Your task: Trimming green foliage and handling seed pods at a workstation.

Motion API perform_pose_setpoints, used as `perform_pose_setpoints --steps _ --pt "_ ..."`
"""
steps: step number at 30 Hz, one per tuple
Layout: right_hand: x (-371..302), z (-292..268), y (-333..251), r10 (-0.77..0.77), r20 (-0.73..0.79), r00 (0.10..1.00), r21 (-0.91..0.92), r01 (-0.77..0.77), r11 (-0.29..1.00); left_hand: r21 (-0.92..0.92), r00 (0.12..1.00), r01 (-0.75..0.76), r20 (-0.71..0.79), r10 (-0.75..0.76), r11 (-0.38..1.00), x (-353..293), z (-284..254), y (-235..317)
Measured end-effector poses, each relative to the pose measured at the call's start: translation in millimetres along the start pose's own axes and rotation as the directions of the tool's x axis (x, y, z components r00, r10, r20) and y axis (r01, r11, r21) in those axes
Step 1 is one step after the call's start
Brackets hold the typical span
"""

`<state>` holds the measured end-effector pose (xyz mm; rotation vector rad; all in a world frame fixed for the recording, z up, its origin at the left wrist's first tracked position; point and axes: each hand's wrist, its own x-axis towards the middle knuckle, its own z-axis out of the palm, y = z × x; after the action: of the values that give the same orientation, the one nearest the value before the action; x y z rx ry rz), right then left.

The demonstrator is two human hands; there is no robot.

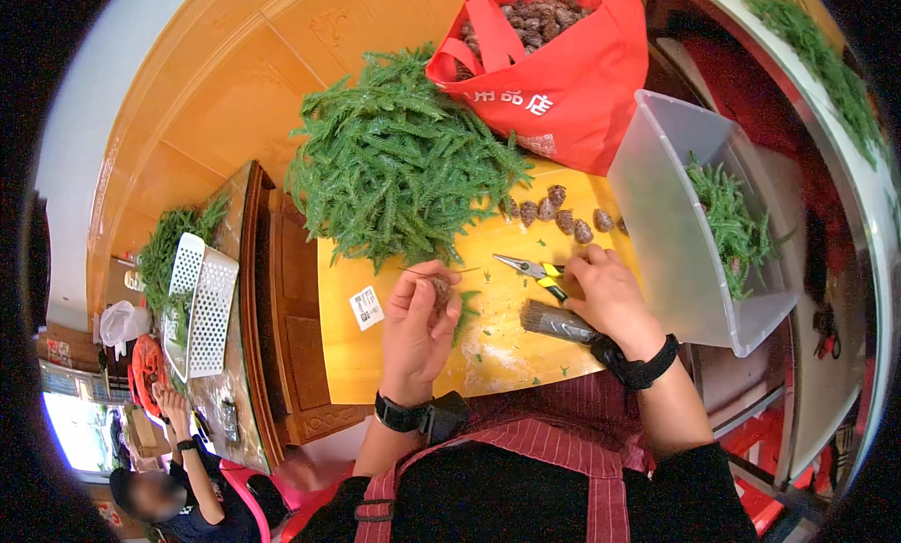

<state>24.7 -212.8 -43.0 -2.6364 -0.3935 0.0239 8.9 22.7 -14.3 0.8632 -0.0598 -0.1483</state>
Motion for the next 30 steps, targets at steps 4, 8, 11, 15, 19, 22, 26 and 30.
perform_pose_setpoints --steps 4,8,11,15,19,22,26,30 --pt "4.8 6.0 1.4 0.006 0.024 1.0 -0.057 -0.005 0.998 -0.044 0.998 -0.02 -0.058 0.017 0.999 1.7 -4.1 -0.2" --pt "12.6 0.5 1.0 -0.062 0.085 0.994 -0.114 0.071 0.991 -0.111 0.994 0.037 -0.096 -0.048 0.993 -0.2 -1.6 5.1" --pt "13.8 -1.1 3.2 -0.08 0.096 0.992 0.01 0.079 0.997 -0.143 0.992 0.069 -0.091 -0.082 0.987 -2.2 -0.9 9.7" --pt "6.4 -15.2 -2.7 -0.034 -0.059 0.998 0.306 0.051 0.951 -0.182 0.993 0.089 -0.055 -0.1 0.979 -4.0 -1.1 14.6" --pt "-8.3 -46.9 -21.8 -0.041 0.003 0.999 0.406 0.036 0.913 -0.178 0.996 0.074 -0.033 -0.081 0.981 -4.4 -0.4 17.2" --pt "-18.3 -43.7 -36.9 -0.055 -0.057 0.997 0.505 0.076 0.86 -0.184 0.997 0.076 -0.013 -0.08 0.98 -5.1 0.9 17.2" --pt "-16.0 -41.6 -36.1 -0.226 -0.197 0.954 0.465 0.294 0.835 -0.179 0.996 0.093 0.011 -0.092 0.98 -5.4 7.4 18.7" --pt "-12.1 -47.3 -46.4 -0.274 -0.22 0.936 0.399 0.343 0.85 -0.143 0.995 0.102 0.014 -0.101 0.984 -7.5 8.6 20.1"
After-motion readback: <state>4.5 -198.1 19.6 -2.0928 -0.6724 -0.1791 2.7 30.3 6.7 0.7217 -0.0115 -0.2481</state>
